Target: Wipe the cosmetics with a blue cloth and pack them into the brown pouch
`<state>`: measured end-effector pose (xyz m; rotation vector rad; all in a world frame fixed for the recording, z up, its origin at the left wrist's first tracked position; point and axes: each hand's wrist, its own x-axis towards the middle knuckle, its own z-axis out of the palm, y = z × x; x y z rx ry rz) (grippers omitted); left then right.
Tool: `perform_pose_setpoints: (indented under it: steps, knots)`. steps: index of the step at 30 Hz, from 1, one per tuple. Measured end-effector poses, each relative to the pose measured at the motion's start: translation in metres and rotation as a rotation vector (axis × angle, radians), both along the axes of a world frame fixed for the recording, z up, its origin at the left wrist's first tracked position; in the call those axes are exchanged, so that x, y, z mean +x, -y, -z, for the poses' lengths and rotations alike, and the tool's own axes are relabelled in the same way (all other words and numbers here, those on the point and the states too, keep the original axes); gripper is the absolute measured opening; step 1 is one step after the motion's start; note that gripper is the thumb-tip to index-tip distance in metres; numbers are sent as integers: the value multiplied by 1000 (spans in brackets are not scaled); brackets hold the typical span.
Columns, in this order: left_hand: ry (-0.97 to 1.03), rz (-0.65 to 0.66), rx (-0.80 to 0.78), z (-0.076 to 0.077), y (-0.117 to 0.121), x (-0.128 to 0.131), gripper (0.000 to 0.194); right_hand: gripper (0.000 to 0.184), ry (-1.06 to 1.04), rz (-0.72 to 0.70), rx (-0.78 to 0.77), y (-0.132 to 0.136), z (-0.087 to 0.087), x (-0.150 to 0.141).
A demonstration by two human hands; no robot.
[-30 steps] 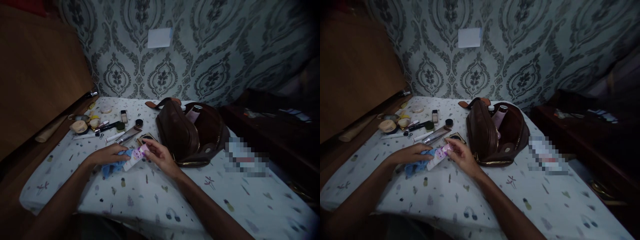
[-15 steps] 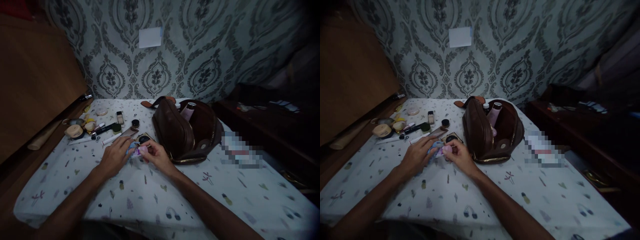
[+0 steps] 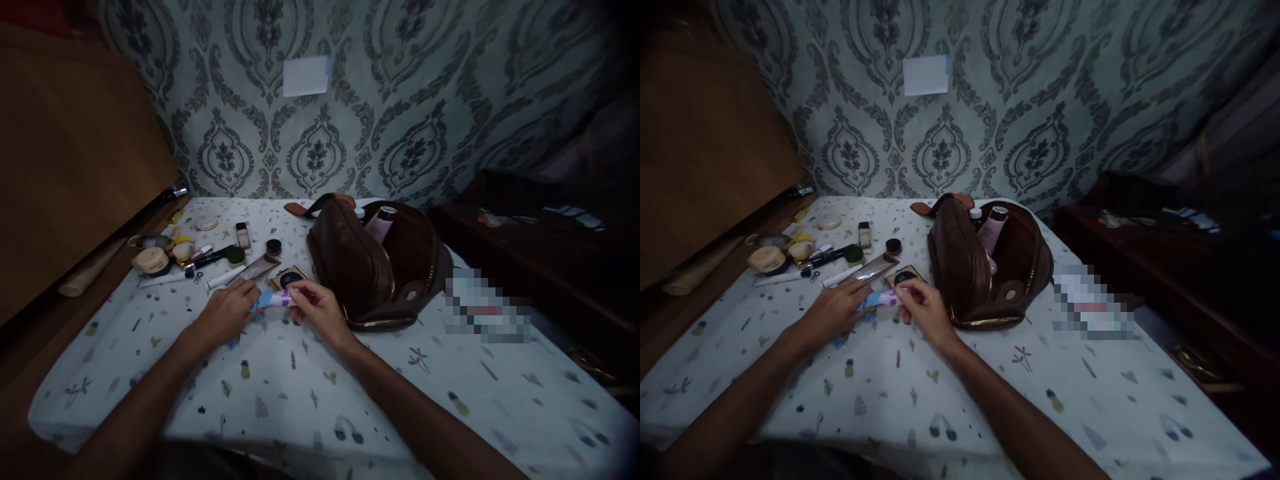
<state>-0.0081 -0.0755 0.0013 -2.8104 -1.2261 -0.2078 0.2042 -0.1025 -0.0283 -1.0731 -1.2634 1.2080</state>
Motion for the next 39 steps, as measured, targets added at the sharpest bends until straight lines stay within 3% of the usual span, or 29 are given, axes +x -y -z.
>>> perform_pose_setpoints:
  steps: [6, 11, 18, 22, 26, 32, 39]
  knots:
    - [136, 14, -140, -6, -7, -10, 40, 43, -87, -97, -36, 5, -8, 2]
    - [212, 12, -235, -10, -4, -7, 53, 40, -126, -91, -16, 7, -10, 0]
    - [253, -43, -64, -3, -2, -5, 41, 37, -152, -29, 2, 4, -4, 1]
    - [428, -126, 20, 0, 3, -1, 31, 39, -176, -14, -27, 3, 0, 0]
    - [539, -47, 79, 4, 13, 15, 27, 42, -134, -93, -28, 5, -4, -2]
    - [366, 74, 40, 18, 24, 35, 43, 40, -89, -118, 27, 10, -10, -1]
    - [141, 57, -37, 18, 13, 19, 45, 46, -141, 5, -31, 6, -7, 0]
